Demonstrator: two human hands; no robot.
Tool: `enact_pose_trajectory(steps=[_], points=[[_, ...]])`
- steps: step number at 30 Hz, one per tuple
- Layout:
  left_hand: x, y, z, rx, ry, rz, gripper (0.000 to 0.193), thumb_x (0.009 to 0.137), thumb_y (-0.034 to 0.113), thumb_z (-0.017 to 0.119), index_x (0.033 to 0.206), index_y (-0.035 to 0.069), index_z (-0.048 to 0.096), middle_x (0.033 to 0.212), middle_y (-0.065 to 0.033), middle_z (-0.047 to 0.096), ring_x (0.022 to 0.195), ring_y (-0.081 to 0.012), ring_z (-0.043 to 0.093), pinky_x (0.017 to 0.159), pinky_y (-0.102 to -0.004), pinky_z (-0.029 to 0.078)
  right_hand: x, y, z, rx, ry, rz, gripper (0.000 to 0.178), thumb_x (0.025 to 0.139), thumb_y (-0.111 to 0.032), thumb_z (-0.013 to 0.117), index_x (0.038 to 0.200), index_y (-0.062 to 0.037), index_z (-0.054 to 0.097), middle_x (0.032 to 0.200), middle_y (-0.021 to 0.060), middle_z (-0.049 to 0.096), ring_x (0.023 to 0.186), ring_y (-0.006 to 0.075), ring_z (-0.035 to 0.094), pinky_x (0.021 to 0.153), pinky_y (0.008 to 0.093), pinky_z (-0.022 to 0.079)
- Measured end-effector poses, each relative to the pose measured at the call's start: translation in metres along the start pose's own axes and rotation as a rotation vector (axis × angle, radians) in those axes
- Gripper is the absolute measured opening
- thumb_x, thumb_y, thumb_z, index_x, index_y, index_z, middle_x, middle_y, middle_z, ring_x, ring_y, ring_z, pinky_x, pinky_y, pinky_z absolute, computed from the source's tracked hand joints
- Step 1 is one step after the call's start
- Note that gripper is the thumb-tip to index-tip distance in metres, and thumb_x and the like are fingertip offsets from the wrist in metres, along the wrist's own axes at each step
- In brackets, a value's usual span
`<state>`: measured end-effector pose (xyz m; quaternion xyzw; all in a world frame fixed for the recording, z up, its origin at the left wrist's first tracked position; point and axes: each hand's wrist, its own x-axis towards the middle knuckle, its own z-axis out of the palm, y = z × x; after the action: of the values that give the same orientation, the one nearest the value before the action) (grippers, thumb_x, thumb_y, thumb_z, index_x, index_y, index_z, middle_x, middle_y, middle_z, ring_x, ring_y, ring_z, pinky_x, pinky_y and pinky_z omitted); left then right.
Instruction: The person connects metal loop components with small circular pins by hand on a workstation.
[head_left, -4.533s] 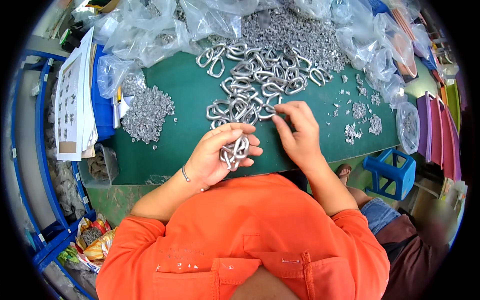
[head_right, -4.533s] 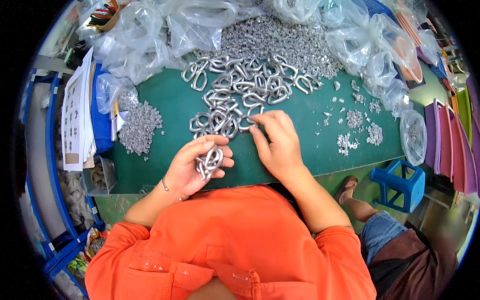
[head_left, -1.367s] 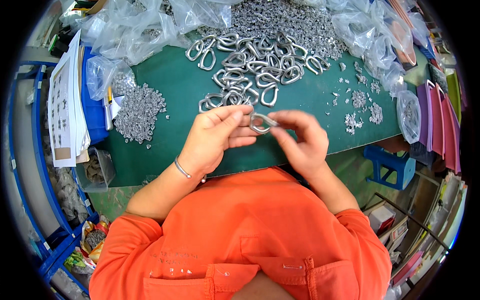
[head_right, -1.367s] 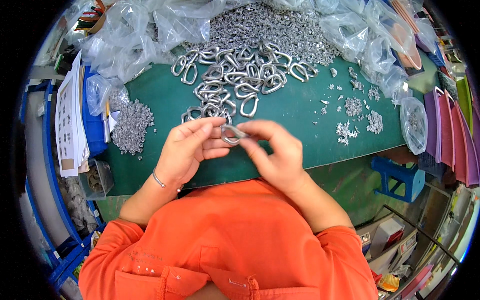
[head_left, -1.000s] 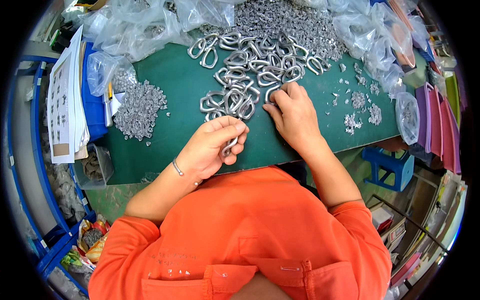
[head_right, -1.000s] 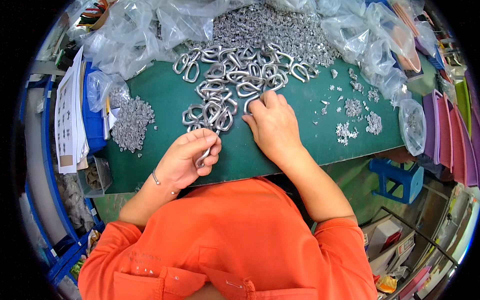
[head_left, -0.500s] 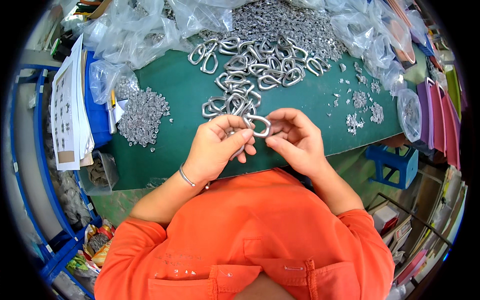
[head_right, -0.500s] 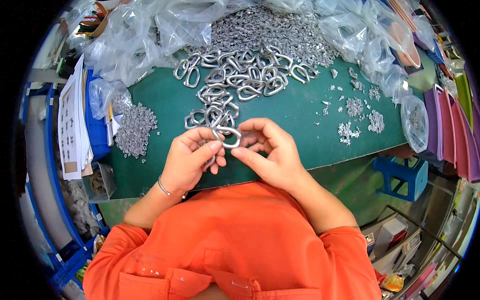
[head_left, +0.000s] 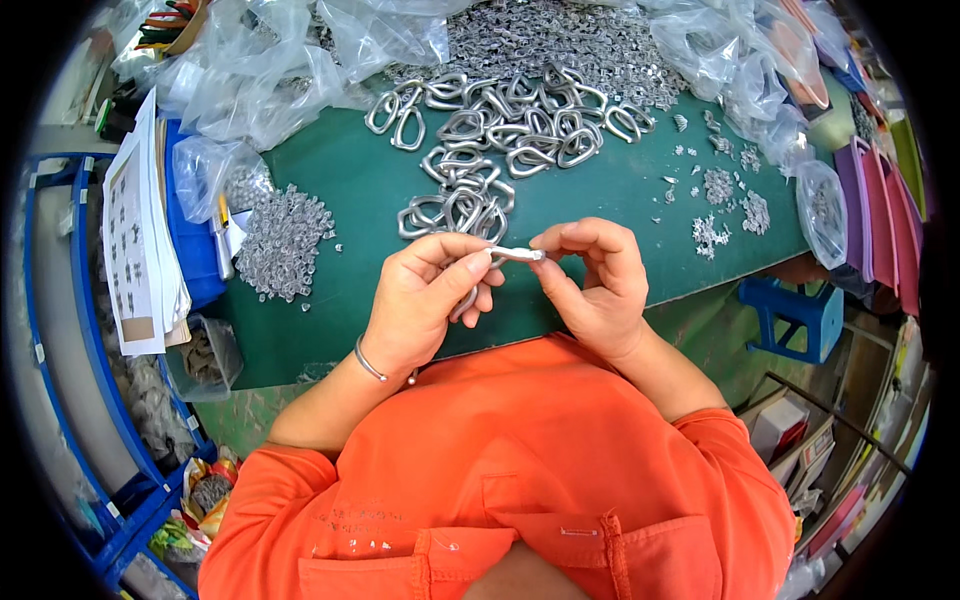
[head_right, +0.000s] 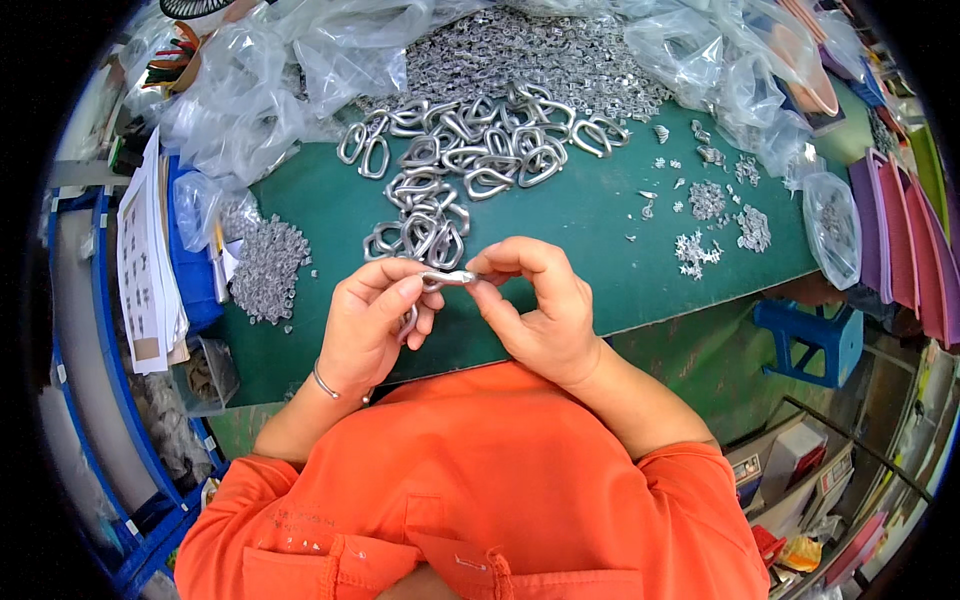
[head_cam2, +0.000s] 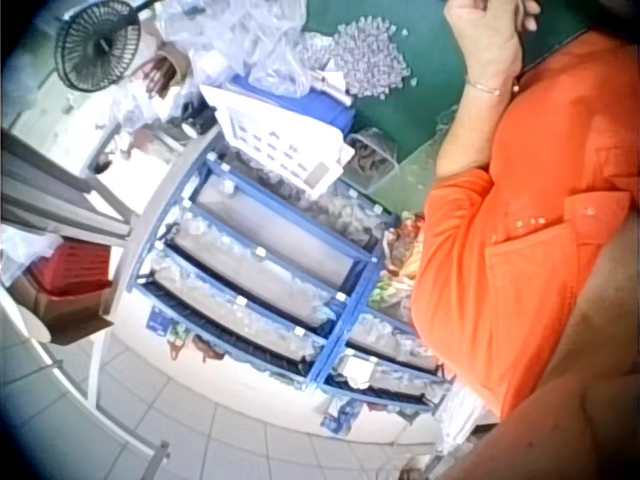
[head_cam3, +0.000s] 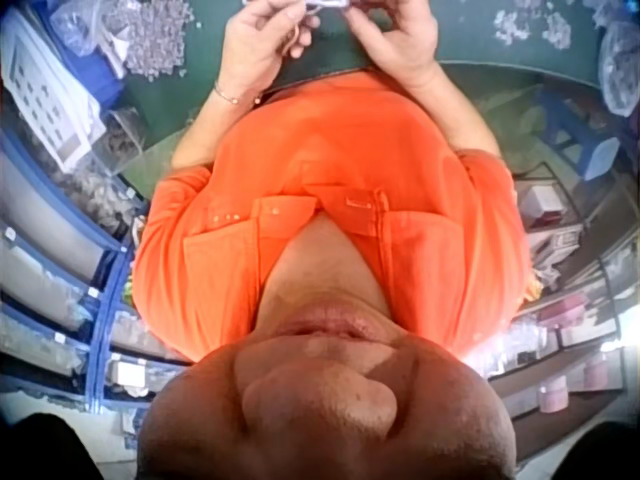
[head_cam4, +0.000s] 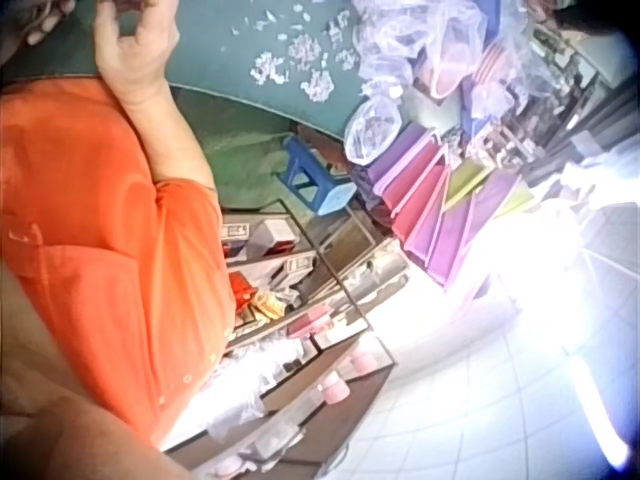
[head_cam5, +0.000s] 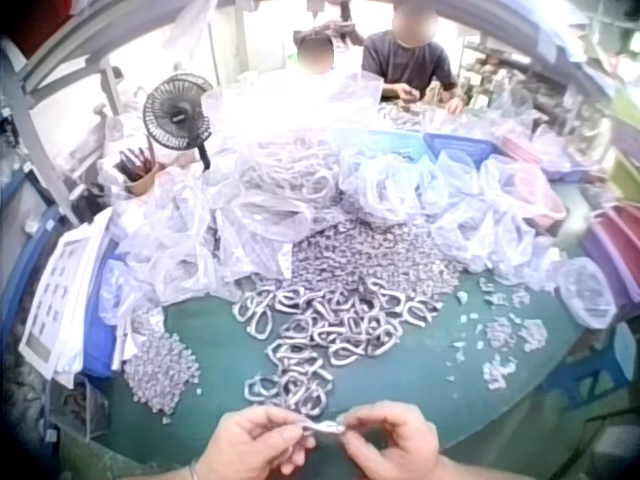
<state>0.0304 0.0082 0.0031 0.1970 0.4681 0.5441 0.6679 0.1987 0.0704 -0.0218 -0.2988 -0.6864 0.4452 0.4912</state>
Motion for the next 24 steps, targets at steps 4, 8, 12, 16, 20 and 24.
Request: enact_pose_trajectory(steps=[4, 8, 12, 16, 20, 24], points=[[0.002, 0.002, -0.002, 0.009, -0.008, 0.010, 0.017, 0.086, 0.014, 0.056, 0.094, -0.001, 0.057, 0.076, -0.0085, 0.061, 0.057, -0.0084, 0.055, 0.044, -0.0178, 0.042, 0.002, -0.001, 0.001, -0.055, -0.015, -0.021, 0.030, 0.069, 0.006, 0.067, 0.094, -0.0018, 0.052, 0.080, 0.0083, 0.062, 0.069, 0.0155, 0.061, 0.062, 0.0247, 0.049], [0.004, 0.006, -0.002, 0.015, -0.014, -0.014, 0.016, 0.088, 0.015, 0.051, 0.093, 0.000, 0.056, 0.077, -0.0099, 0.061, 0.055, -0.0105, 0.054, 0.044, -0.0197, 0.042, 0.016, -0.011, -0.004, -0.185, -0.111, -0.184, 0.025, 0.066, 0.006, 0.068, 0.089, -0.0012, 0.059, 0.078, 0.0106, 0.061, 0.068, 0.0201, 0.060, 0.060, 0.0274, 0.049], [0.001, 0.007, -0.004, 0.076, -0.010, -0.075, 0.016, 0.088, 0.014, 0.051, 0.093, -0.001, 0.056, 0.074, -0.0091, 0.061, 0.054, -0.0101, 0.054, 0.043, -0.0197, 0.041, 0.028, -0.020, -0.005, -0.174, -0.254, -0.176, 0.021, 0.067, 0.004, 0.068, 0.087, -0.0010, 0.063, 0.076, 0.0110, 0.059, 0.067, 0.0223, 0.058, 0.058, 0.0284, 0.048], [0.004, 0.012, -0.012, 0.233, -0.076, -0.115, 0.016, 0.087, 0.015, 0.054, 0.089, -0.001, 0.057, 0.071, -0.0058, 0.059, 0.053, -0.0080, 0.053, 0.043, -0.0180, 0.039, 0.044, -0.017, -0.018, 0.113, -0.452, 0.310, 0.011, 0.077, -0.002, 0.063, 0.088, 0.0000, 0.064, 0.075, 0.0070, 0.059, 0.066, 0.0123, 0.056, 0.054, 0.0230, 0.045], [0.002, 0.010, -0.010, 0.050, -0.087, -0.122, 0.017, 0.088, 0.014, 0.052, 0.090, -0.001, 0.058, 0.069, -0.0039, 0.056, 0.052, -0.0069, 0.050, 0.042, -0.0178, 0.037, 0.082, -0.029, -0.028, 0.262, -0.449, 0.489, 0.013, 0.080, -0.006, 0.063, 0.091, 0.0015, 0.062, 0.075, 0.0044, 0.059, 0.059, 0.0091, 0.056, 0.052, 0.0216, 0.046], [0.003, 0.016, -0.016, 0.018, -0.011, -0.056, 0.014, 0.087, 0.009, 0.052, 0.087, -0.004, 0.057, 0.068, -0.0066, 0.056, 0.051, -0.0095, 0.048, 0.042, -0.0198, 0.036, 0.173, -0.035, -0.046, 0.178, -0.103, 0.376, 0.013, 0.078, -0.006, 0.064, 0.088, 0.0023, 0.060, 0.065, 0.0040, 0.058, 0.052, 0.0110, 0.054, 0.047, 0.0244, 0.045]])
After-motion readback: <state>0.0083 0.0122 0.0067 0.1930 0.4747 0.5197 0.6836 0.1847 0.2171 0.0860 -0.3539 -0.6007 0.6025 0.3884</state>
